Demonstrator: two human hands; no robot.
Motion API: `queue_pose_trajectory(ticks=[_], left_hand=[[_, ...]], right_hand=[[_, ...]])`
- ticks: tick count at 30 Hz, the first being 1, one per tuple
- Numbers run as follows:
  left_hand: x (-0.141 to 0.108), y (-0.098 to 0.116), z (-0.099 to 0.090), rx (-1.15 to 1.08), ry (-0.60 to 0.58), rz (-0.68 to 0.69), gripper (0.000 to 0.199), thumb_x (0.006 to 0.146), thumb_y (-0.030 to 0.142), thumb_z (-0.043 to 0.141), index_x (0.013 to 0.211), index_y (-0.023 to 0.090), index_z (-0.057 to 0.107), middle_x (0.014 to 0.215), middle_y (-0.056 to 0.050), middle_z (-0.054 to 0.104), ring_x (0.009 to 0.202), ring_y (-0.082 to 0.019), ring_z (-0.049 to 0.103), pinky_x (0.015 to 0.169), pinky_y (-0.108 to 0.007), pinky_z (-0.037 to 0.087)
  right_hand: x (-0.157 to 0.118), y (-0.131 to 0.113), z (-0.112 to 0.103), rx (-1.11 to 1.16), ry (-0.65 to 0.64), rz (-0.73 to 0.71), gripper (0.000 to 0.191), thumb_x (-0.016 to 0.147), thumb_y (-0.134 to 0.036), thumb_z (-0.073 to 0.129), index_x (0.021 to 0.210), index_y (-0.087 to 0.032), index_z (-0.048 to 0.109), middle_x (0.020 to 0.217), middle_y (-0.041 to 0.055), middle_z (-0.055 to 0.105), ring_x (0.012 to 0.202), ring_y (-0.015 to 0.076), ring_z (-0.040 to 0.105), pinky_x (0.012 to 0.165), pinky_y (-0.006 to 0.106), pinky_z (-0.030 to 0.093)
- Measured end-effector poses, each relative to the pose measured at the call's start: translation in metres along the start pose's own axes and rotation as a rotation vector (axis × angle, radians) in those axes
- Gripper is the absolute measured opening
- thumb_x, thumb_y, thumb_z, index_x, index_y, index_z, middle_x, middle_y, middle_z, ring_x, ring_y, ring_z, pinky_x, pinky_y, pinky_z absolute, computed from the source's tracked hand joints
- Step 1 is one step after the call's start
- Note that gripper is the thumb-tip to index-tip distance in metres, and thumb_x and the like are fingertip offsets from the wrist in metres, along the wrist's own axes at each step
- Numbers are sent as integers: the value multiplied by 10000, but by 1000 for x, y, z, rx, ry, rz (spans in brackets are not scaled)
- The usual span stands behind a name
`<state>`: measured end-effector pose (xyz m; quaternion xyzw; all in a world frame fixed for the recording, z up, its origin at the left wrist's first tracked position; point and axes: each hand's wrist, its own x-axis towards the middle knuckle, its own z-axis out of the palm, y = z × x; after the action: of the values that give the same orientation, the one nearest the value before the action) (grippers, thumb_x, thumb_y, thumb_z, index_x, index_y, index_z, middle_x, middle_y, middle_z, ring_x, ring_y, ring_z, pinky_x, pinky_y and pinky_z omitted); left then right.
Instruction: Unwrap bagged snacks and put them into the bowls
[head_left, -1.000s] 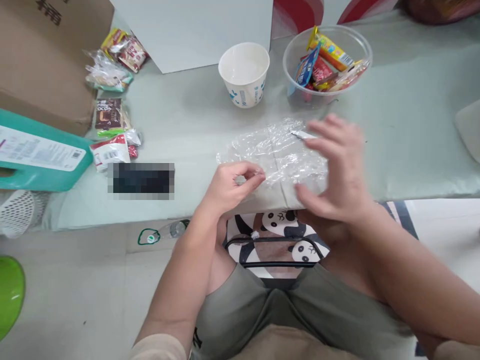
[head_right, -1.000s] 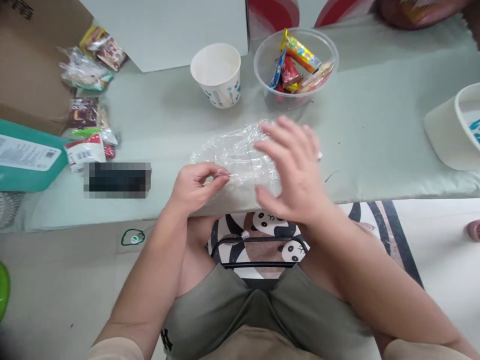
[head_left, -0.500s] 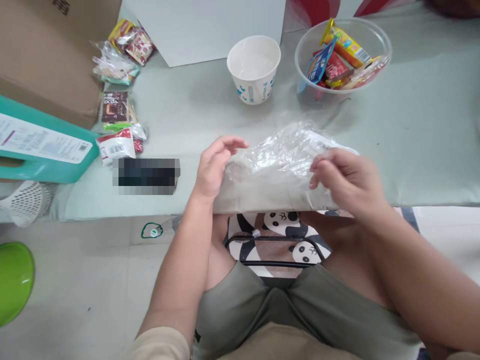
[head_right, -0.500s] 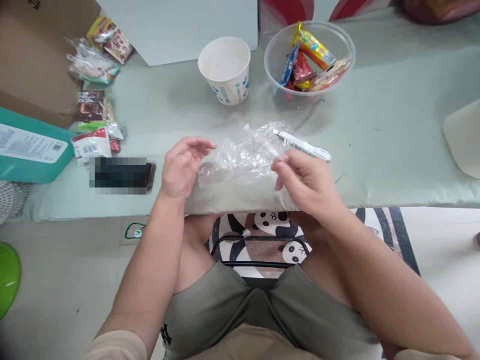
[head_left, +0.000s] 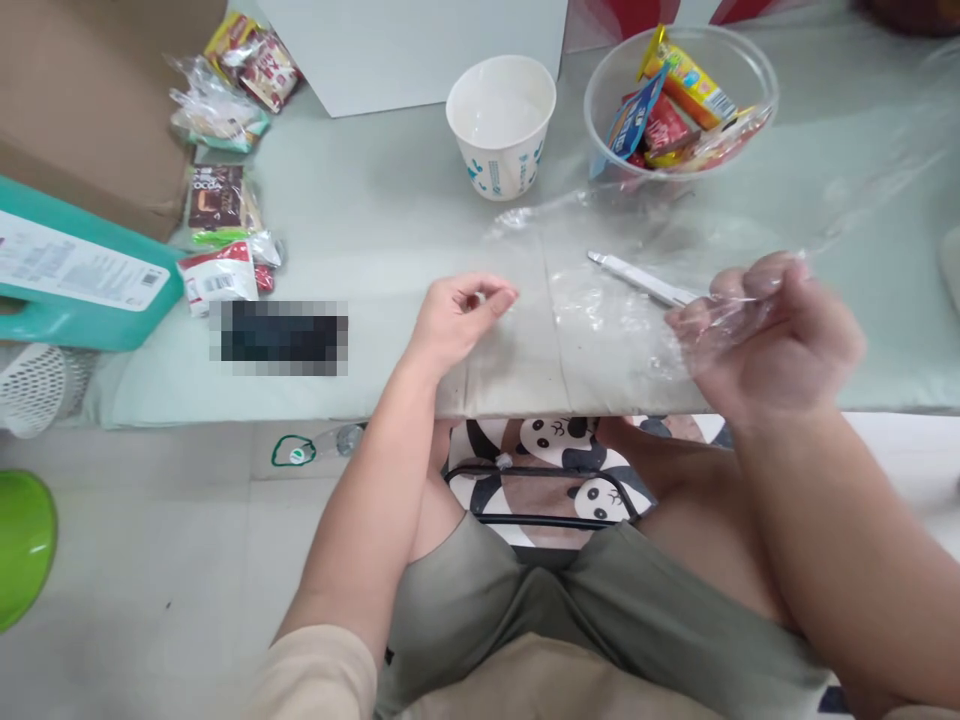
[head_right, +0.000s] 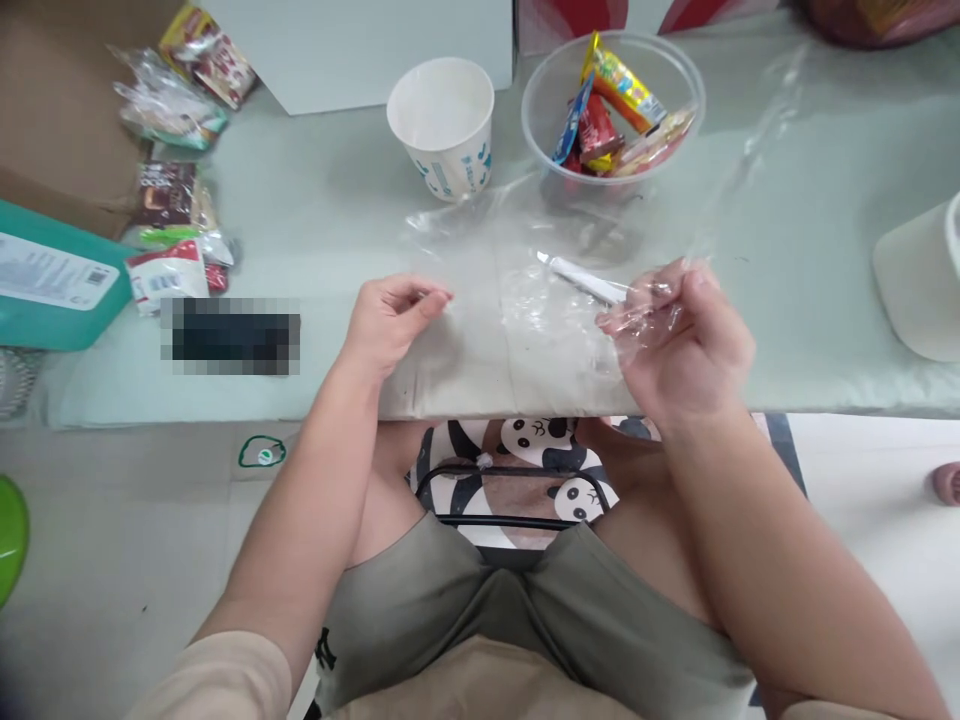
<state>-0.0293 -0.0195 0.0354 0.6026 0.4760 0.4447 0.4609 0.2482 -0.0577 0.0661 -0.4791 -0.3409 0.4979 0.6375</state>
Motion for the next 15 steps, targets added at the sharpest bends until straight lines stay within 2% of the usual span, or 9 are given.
queue_pose_trajectory(ticks=[3, 5, 7, 10, 12, 15], left_hand=[[5, -2, -4, -168, 158, 99, 406, 820, 605, 777, 699, 226, 696, 896, -38, 741, 893, -165, 671, 830, -313, 534], [7, -2, -6, -218, 236, 81, 465, 815, 654, 759, 687, 224, 637, 912, -37, 743, 926, -171, 687, 860, -324, 547], [7, -1, -6, -217, 289, 37, 485, 823, 673, 740, 697, 226, 598, 795, -19, 704, 820, -155, 681, 838, -326, 558], [5, 0, -8, -178, 351, 38, 465, 866, 645, 708, 705, 233, 562, 610, 27, 556, 636, -125, 610, 745, -306, 552], [2, 0, -11, -141, 395, 66, 451, 880, 610, 708, 692, 234, 544, 558, 42, 488, 572, -114, 561, 682, -290, 528], [-1, 0, -15, -117, 447, 99, 448, 884, 564, 723, 658, 226, 534, 542, 43, 470, 544, -103, 521, 645, -273, 501]], right_hand=[[4, 8, -1, -119, 101, -38, 263, 701, -366, 681, 654, -234, 458, 571, -37, 389, 503, 121, 472, 561, 326, 458], [4, 12, 0, -242, 87, 20, 212, 726, -336, 692, 697, -229, 511, 570, -37, 448, 523, 127, 506, 602, 326, 467], [2, 12, 1, -330, 49, 89, 170, 771, -304, 693, 753, -225, 544, 592, -36, 510, 568, 132, 557, 653, 321, 472], [-2, 9, 1, -378, 23, 122, 100, 813, -231, 662, 800, -223, 563, 571, -47, 536, 585, 137, 596, 684, 317, 460], [-4, 8, 1, -414, 19, 105, 115, 814, -189, 664, 790, -218, 555, 582, -40, 575, 614, 144, 633, 693, 313, 449], [-5, 6, 3, -451, 33, 1, 156, 826, -148, 663, 774, -209, 529, 667, -7, 667, 714, 137, 682, 683, 279, 427]])
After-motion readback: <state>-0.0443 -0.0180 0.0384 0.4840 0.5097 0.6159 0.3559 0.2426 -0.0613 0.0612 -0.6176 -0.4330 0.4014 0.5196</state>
